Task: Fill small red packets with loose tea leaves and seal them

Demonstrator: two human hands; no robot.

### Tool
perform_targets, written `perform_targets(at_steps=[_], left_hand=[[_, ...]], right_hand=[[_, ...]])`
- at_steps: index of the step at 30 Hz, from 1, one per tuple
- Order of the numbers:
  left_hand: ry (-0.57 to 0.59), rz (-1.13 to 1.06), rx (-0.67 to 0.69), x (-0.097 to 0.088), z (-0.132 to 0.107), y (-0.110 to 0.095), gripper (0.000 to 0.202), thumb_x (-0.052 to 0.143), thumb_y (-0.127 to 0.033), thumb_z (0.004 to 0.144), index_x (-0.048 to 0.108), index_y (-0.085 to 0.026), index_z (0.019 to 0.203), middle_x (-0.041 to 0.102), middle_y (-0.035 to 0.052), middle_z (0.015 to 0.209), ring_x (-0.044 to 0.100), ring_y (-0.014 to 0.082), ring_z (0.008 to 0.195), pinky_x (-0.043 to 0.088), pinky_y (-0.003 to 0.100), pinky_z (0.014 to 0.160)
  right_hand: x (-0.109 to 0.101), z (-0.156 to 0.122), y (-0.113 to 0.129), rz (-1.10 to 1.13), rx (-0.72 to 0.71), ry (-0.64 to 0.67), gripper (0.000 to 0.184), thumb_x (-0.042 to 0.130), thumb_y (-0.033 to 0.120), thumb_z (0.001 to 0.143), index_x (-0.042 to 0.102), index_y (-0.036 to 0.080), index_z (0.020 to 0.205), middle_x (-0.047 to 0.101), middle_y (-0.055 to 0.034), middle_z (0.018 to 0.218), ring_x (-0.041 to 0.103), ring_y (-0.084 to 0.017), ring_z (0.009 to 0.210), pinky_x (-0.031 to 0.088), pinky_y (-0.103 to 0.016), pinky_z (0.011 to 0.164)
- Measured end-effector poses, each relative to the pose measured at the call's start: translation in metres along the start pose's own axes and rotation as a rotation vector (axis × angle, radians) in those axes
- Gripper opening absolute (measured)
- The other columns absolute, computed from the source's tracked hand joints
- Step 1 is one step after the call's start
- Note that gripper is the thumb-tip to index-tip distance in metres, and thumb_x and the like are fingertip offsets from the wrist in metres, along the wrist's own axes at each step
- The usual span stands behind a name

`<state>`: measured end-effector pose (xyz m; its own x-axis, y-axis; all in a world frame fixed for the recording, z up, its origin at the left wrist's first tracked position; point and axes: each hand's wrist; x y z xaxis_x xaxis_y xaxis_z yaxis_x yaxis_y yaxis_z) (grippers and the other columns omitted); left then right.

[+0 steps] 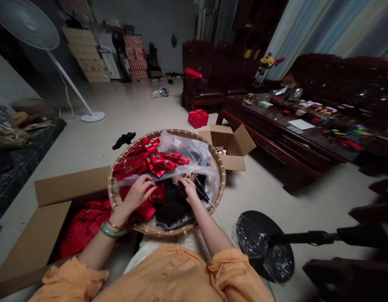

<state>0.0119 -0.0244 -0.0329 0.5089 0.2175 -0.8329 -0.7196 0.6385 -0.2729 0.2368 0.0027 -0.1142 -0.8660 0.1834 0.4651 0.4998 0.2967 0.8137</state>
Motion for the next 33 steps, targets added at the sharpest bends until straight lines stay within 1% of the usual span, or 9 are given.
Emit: perform_targets(at_steps=[4,8,11,13,16,19,22,28,33], left_hand=[[-0.034,0.066,0.169,0.001,0.005,-0.005,0.01,0.05,-0.018,0.085,0.06,-0.016,0.084,0.058,0.0084,0.093,0.049,0.0199,0.088,0.046,0.034,0.075],[0.003,0.059,0.273,0.0,0.009,-0.004,0.012,0.048,-0.015,0.086,0.06,-0.015,0.084,0.059,0.0077,0.087,0.049,0.0178,0.081,0.046,0.031,0.07],[0.035,0.067,0.283,-0.003,0.01,-0.004,0.014,0.045,-0.015,0.086,0.059,-0.015,0.084,0.058,0.0077,0.085,0.05,0.0173,0.078,0.045,0.03,0.068],[0.029,0.076,0.288,-0.003,0.009,-0.004,0.014,0.045,-0.014,0.086,0.058,-0.016,0.083,0.058,0.0078,0.084,0.051,0.0173,0.078,0.045,0.031,0.067],[-0.011,0.06,0.303,0.0,0.006,-0.003,0.014,0.045,-0.013,0.086,0.059,-0.016,0.085,0.06,0.0081,0.087,0.053,0.0171,0.079,0.046,0.031,0.069],[-0.054,0.027,0.304,0.006,0.003,-0.002,0.014,0.046,-0.014,0.086,0.059,-0.017,0.09,0.061,0.0074,0.09,0.056,0.0159,0.082,0.047,0.029,0.072],[-0.058,0.021,0.259,0.009,0.003,-0.002,0.014,0.046,-0.017,0.088,0.059,-0.017,0.093,0.061,0.0064,0.088,0.056,0.0142,0.078,0.046,0.026,0.069],[-0.134,0.08,0.155,0.002,0.014,-0.009,0.017,0.045,-0.022,0.09,0.062,-0.018,0.091,0.058,0.0052,0.079,0.05,0.0156,0.075,0.042,0.027,0.065],[-0.075,0.006,0.16,0.01,0.018,-0.016,0.018,0.045,-0.023,0.09,0.062,-0.019,0.091,0.06,0.0052,0.079,0.048,0.017,0.077,0.043,0.029,0.067]], right_hand=[[-0.003,-0.004,0.008,0.146,0.146,0.059,0.018,0.047,0.029,0.08,0.055,0.017,0.07,0.062,-0.0014,0.059,0.054,-0.012,0.049,0.041,-0.02,0.042],[0.001,-0.013,0.011,0.372,0.297,0.06,0.031,0.031,0.033,0.087,0.054,0.017,0.075,0.067,-0.0076,0.072,0.064,-0.017,0.067,0.051,-0.03,0.056],[0.006,-0.018,0.011,0.554,0.383,0.054,0.036,0.029,0.041,0.088,0.056,0.017,0.081,0.068,-0.0085,0.077,0.065,-0.02,0.074,0.053,-0.038,0.063],[0.007,-0.018,0.012,0.576,0.371,0.056,0.032,0.033,0.04,0.088,0.056,0.018,0.082,0.067,-0.0059,0.073,0.065,-0.02,0.07,0.053,-0.038,0.063],[0.007,-0.016,0.014,0.568,0.327,0.041,0.023,0.038,0.032,0.086,0.055,0.019,0.076,0.064,-0.0024,0.063,0.064,-0.017,0.062,0.052,-0.03,0.056],[0.007,-0.016,0.018,0.574,0.3,0.017,0.018,0.041,0.026,0.084,0.053,0.018,0.073,0.064,-0.0029,0.062,0.062,-0.014,0.057,0.048,-0.023,0.047],[0.007,-0.017,0.024,0.596,0.301,-0.025,0.019,0.039,0.026,0.084,0.054,0.018,0.075,0.064,-0.0034,0.063,0.059,-0.013,0.051,0.044,-0.02,0.039],[0.011,-0.02,0.038,0.68,0.201,-0.072,0.019,0.04,0.029,0.083,0.051,0.019,0.07,0.058,0.0011,0.056,0.055,-0.011,0.048,0.046,-0.021,0.043],[0.017,-0.023,0.044,0.576,0.059,-0.003,0.019,0.042,0.032,0.083,0.05,0.021,0.07,0.057,0.0032,0.057,0.057,-0.011,0.051,0.047,-0.022,0.046]])
Point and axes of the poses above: each hand's wrist, its own z-axis towards the middle knuckle, its own x-axis out of the palm, y = z × x
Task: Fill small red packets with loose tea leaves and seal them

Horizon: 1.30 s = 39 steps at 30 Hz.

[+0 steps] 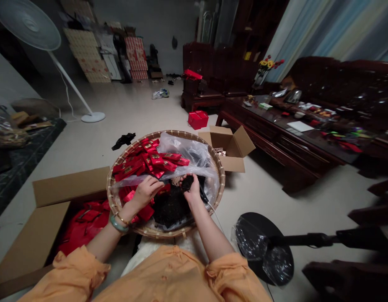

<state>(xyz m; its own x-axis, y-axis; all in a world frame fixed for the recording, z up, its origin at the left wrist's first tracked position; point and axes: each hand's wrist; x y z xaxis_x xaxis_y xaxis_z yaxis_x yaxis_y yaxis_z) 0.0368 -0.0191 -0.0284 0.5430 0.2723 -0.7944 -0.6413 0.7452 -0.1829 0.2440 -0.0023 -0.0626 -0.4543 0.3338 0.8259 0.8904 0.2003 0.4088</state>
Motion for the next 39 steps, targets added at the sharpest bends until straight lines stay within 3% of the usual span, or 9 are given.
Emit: perform_targets(at_steps=[6,13,20,26,30,39], left_hand=[[0.093,-0.075,-0.008,0.004,0.0,0.002,0.018,0.045,-0.022,0.09,0.062,-0.017,0.09,0.06,0.0066,0.084,0.05,0.0176,0.08,0.045,0.032,0.072],[0.133,-0.123,-0.034,0.001,0.003,0.0,0.015,0.051,-0.024,0.087,0.064,-0.02,0.087,0.057,0.0081,0.108,0.048,0.0211,0.101,0.047,0.039,0.084],[0.132,-0.178,0.008,0.011,0.012,-0.008,0.014,0.051,-0.022,0.086,0.065,-0.02,0.086,0.055,0.0088,0.114,0.048,0.0209,0.102,0.047,0.043,0.087],[0.105,-0.182,-0.005,0.014,0.013,-0.009,0.015,0.052,-0.023,0.085,0.066,-0.02,0.085,0.056,0.0096,0.108,0.049,0.0207,0.099,0.048,0.042,0.086],[0.071,-0.193,-0.028,0.016,0.009,-0.008,0.014,0.054,-0.021,0.084,0.067,-0.02,0.086,0.055,0.0097,0.109,0.05,0.0214,0.101,0.048,0.042,0.086],[0.016,-0.2,-0.01,0.021,0.009,-0.006,0.014,0.055,-0.023,0.084,0.068,-0.019,0.087,0.056,0.0106,0.105,0.053,0.0213,0.098,0.049,0.042,0.085]], right_hand=[[0.001,0.0,-0.004,-0.083,-0.032,0.004,0.013,0.045,0.03,0.084,0.052,0.021,0.077,0.061,0.003,0.063,0.06,-0.011,0.056,0.048,-0.021,0.049],[0.007,-0.002,-0.001,0.029,-0.036,-0.025,0.018,0.04,0.029,0.084,0.051,0.021,0.072,0.06,0.0023,0.059,0.059,-0.011,0.054,0.05,-0.023,0.051],[0.052,-0.013,0.005,-0.014,-0.137,0.088,0.023,0.04,0.034,0.085,0.053,0.021,0.071,0.061,0.0025,0.061,0.061,-0.012,0.059,0.051,-0.025,0.057],[0.082,-0.016,-0.013,-0.099,-0.216,0.144,0.028,0.039,0.037,0.086,0.056,0.02,0.071,0.063,0.0017,0.064,0.062,-0.012,0.061,0.05,-0.026,0.063],[0.081,-0.017,-0.023,-0.192,-0.304,0.155,0.03,0.039,0.039,0.085,0.058,0.02,0.072,0.064,0.0009,0.067,0.062,-0.013,0.066,0.05,-0.028,0.073],[0.069,-0.018,-0.029,-0.479,-0.525,0.268,0.03,0.041,0.036,0.083,0.065,0.019,0.076,0.065,-0.0009,0.078,0.059,-0.014,0.078,0.044,-0.025,0.078]])
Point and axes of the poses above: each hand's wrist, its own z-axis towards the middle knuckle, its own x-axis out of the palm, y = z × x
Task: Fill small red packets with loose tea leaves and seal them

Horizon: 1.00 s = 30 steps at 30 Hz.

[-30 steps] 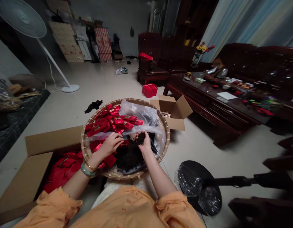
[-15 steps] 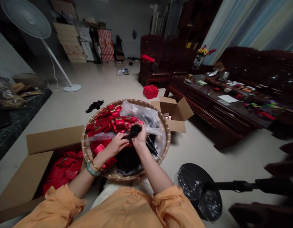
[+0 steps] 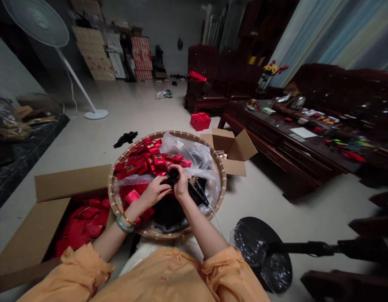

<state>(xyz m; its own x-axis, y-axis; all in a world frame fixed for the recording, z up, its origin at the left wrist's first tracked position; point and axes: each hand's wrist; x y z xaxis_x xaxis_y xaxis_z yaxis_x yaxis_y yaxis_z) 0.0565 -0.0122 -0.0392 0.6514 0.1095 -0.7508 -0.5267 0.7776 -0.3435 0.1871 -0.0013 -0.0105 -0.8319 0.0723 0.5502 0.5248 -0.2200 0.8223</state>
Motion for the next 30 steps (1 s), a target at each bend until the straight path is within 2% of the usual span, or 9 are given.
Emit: perform_targets(at_steps=[4,9,13,17,22,24,26,28,30], left_hand=[[-0.019,-0.036,-0.005,0.001,-0.004,0.002,0.015,0.054,-0.023,0.084,0.068,-0.019,0.089,0.058,0.0098,0.101,0.056,0.0196,0.095,0.051,0.037,0.081],[-0.06,-0.068,-0.024,0.001,-0.009,0.002,0.015,0.053,-0.022,0.085,0.066,-0.018,0.091,0.059,0.0096,0.104,0.059,0.0182,0.096,0.052,0.034,0.082],[-0.089,-0.025,-0.019,0.002,-0.01,0.0,0.015,0.053,-0.023,0.085,0.065,-0.018,0.092,0.06,0.0091,0.104,0.06,0.0178,0.096,0.052,0.033,0.084],[-0.116,0.029,-0.005,0.002,-0.011,0.0,0.014,0.054,-0.024,0.085,0.066,-0.018,0.091,0.062,0.008,0.101,0.06,0.0172,0.092,0.052,0.033,0.082],[-0.095,0.059,-0.015,0.001,-0.013,0.002,0.014,0.054,-0.024,0.085,0.066,-0.02,0.091,0.063,0.0076,0.1,0.06,0.0172,0.091,0.052,0.033,0.081],[-0.077,0.059,-0.02,0.0,-0.013,0.002,0.015,0.054,-0.024,0.085,0.066,-0.02,0.091,0.062,0.0079,0.1,0.061,0.0166,0.089,0.052,0.031,0.079],[-0.053,0.055,-0.015,-0.001,-0.013,0.003,0.015,0.053,-0.023,0.085,0.066,-0.019,0.092,0.062,0.008,0.098,0.061,0.0162,0.088,0.052,0.03,0.077],[-0.04,0.054,0.008,-0.003,-0.012,0.003,0.015,0.053,-0.023,0.085,0.066,-0.019,0.093,0.062,0.0082,0.097,0.06,0.0166,0.088,0.052,0.03,0.077],[-0.04,0.049,0.034,-0.005,-0.011,0.003,0.015,0.053,-0.023,0.085,0.065,-0.018,0.093,0.062,0.0082,0.097,0.06,0.0174,0.091,0.052,0.031,0.079]], right_hand=[[-0.006,-0.001,-0.009,-0.116,-0.087,0.1,0.029,0.04,0.03,0.082,0.067,0.019,0.077,0.065,-0.0009,0.08,0.058,-0.014,0.08,0.043,-0.025,0.08],[-0.01,-0.003,-0.013,-0.156,-0.082,0.118,0.033,0.038,0.032,0.085,0.068,0.02,0.079,0.064,-0.0006,0.078,0.058,-0.014,0.076,0.043,-0.025,0.077],[-0.011,-0.005,-0.01,-0.151,-0.036,0.089,0.032,0.04,0.036,0.085,0.067,0.02,0.076,0.064,-0.0008,0.074,0.059,-0.014,0.074,0.044,-0.025,0.075],[-0.013,-0.004,-0.002,-0.068,0.007,0.003,0.032,0.041,0.036,0.085,0.065,0.02,0.073,0.064,-0.0012,0.07,0.059,-0.015,0.072,0.045,-0.027,0.074],[-0.024,-0.004,0.01,0.018,0.034,-0.061,0.03,0.041,0.036,0.083,0.064,0.02,0.072,0.065,-0.0002,0.069,0.059,-0.014,0.069,0.045,-0.028,0.073],[-0.031,-0.005,0.011,-0.121,0.028,-0.054,0.027,0.044,0.035,0.082,0.064,0.021,0.07,0.064,0.0,0.07,0.058,-0.015,0.07,0.045,-0.029,0.073],[-0.038,-0.006,0.01,-0.381,-0.013,0.012,0.02,0.049,0.029,0.079,0.066,0.021,0.071,0.065,-0.0006,0.074,0.057,-0.016,0.075,0.043,-0.03,0.077],[-0.044,-0.009,0.008,-0.647,-0.078,0.153,0.017,0.051,0.02,0.077,0.068,0.022,0.08,0.066,-0.0017,0.085,0.056,-0.018,0.084,0.041,-0.031,0.083],[-0.047,-0.013,0.008,-0.839,-0.145,0.336,0.028,0.048,0.013,0.077,0.066,0.023,0.095,0.064,-0.0029,0.098,0.055,-0.018,0.095,0.039,-0.033,0.089]])
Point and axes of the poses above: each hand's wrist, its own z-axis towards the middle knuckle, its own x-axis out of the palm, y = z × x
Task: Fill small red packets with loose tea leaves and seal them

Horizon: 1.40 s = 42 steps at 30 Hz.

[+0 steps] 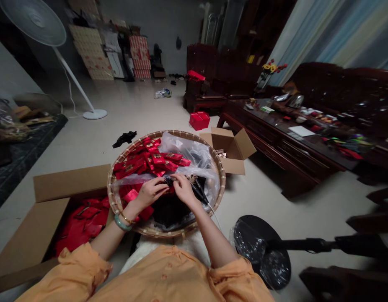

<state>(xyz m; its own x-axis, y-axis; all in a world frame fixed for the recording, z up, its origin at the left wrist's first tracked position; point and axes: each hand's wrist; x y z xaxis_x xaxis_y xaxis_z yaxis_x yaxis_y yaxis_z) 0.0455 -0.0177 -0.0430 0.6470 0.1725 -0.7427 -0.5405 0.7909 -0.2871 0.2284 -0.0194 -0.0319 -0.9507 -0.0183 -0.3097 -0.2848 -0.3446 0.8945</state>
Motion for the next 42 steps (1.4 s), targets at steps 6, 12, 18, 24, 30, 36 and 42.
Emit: perform_targets(at_steps=[6,12,18,24,30,36,42], left_hand=[[-0.01,-0.032,-0.01,-0.005,0.001,0.0,0.014,0.051,-0.02,0.086,0.064,-0.017,0.091,0.062,0.0081,0.093,0.057,0.0208,0.101,0.049,0.038,0.088],[0.05,-0.06,-0.033,-0.004,-0.003,0.0,0.016,0.05,-0.02,0.086,0.062,-0.016,0.096,0.061,0.0103,0.102,0.057,0.0192,0.099,0.05,0.035,0.087],[0.112,-0.059,-0.02,-0.005,-0.003,0.002,0.014,0.05,-0.02,0.086,0.061,-0.016,0.093,0.062,0.0101,0.099,0.056,0.0211,0.101,0.047,0.038,0.089],[0.125,-0.127,-0.064,-0.001,-0.004,-0.005,0.017,0.046,-0.019,0.088,0.057,-0.018,0.1,0.056,0.0082,0.097,0.058,0.0173,0.09,0.051,0.032,0.079],[-0.07,-0.283,-0.285,0.011,-0.015,-0.004,0.048,0.059,-0.026,0.08,0.046,-0.016,0.125,0.055,0.0143,0.12,0.058,0.0214,0.103,0.051,0.038,0.086],[-0.059,-0.416,-0.538,0.019,-0.02,0.002,0.021,0.061,-0.03,0.077,0.07,-0.018,0.091,0.072,0.0069,0.092,0.067,0.0205,0.083,0.052,0.034,0.081],[-0.187,-0.614,-0.714,0.019,-0.004,0.003,0.022,0.064,-0.036,0.071,0.07,-0.015,0.078,0.072,0.0036,0.077,0.065,0.0181,0.07,0.052,0.029,0.068]], right_hand=[[-0.003,-0.009,0.009,-0.386,-0.22,0.147,0.023,0.049,0.016,0.081,0.064,0.02,0.099,0.059,-0.0072,0.106,0.05,-0.02,0.102,0.038,-0.037,0.093],[-0.007,-0.011,0.021,-0.598,-0.264,0.246,0.019,0.053,0.017,0.08,0.063,0.02,0.095,0.057,-0.0077,0.103,0.048,-0.021,0.096,0.04,-0.036,0.088],[-0.012,-0.013,0.031,-0.687,-0.198,0.273,0.019,0.053,0.019,0.081,0.059,0.021,0.1,0.056,-0.0057,0.095,0.05,-0.019,0.092,0.041,-0.03,0.079],[-0.014,-0.012,0.033,-0.889,-0.177,0.352,0.015,0.054,0.03,0.085,0.061,0.022,0.094,0.056,-0.0061,0.093,0.052,-0.019,0.088,0.04,-0.026,0.069],[-0.014,-0.011,0.024,-0.933,-0.154,0.364,0.018,0.053,0.034,0.086,0.067,0.022,0.087,0.056,-0.0071,0.094,0.053,-0.019,0.087,0.041,-0.026,0.066],[-0.015,-0.011,0.013,-0.728,-0.216,0.321,0.013,0.055,0.026,0.085,0.064,0.022,0.093,0.058,-0.0058,0.094,0.055,-0.017,0.087,0.042,-0.026,0.07],[-0.013,0.0,0.005,-0.233,-0.112,0.111,0.019,0.059,0.027,0.08,0.061,0.019,0.097,0.062,-0.0026,0.081,0.057,-0.015,0.071,0.045,-0.026,0.067]])
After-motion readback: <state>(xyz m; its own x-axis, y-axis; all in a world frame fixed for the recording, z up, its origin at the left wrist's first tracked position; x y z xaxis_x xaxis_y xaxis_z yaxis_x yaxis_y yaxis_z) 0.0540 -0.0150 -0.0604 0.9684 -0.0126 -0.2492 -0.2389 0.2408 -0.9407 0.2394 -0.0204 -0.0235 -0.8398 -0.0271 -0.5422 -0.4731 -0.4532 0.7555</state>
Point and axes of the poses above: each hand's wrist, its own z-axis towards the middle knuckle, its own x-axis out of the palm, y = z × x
